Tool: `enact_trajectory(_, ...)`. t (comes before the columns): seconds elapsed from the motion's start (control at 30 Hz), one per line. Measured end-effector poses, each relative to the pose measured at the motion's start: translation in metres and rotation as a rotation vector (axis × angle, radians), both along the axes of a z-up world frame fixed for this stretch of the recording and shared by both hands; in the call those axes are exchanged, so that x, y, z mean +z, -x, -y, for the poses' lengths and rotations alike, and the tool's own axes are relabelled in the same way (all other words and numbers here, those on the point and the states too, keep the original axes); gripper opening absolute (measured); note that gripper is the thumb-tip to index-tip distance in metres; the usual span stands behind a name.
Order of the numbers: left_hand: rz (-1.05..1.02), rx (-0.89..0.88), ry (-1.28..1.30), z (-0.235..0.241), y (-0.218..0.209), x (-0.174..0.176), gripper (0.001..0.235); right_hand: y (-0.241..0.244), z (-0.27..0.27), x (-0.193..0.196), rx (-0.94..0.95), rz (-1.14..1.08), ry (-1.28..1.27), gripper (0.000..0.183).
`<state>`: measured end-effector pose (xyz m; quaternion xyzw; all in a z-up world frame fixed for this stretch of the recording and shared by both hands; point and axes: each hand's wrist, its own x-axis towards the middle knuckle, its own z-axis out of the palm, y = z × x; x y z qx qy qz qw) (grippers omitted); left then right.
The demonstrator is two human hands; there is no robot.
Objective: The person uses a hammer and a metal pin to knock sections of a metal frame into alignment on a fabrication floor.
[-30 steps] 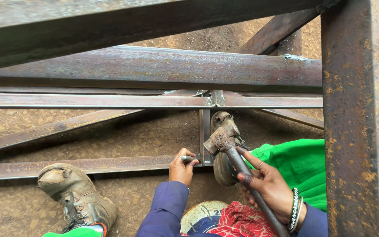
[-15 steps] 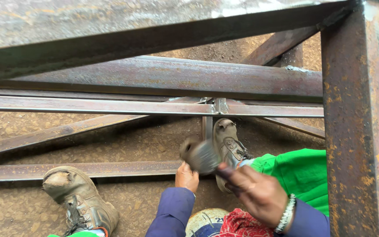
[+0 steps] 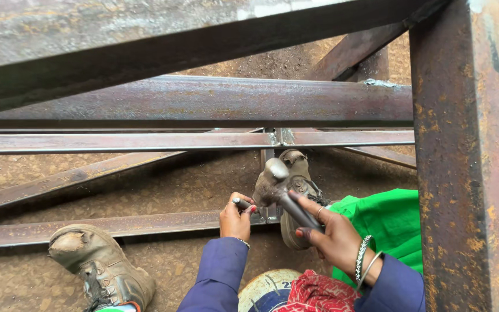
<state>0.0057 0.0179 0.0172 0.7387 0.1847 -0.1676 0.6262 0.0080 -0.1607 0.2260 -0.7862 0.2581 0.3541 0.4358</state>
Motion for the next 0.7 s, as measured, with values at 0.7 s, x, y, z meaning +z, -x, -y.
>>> enact_trajectory(0.7, 0.021, -0.016, -0.079, 0.009, 0.027, -0.036, 0.02, -0.001, -0.006, 0.004, -0.053, -0.055, -0.088, 0.081)
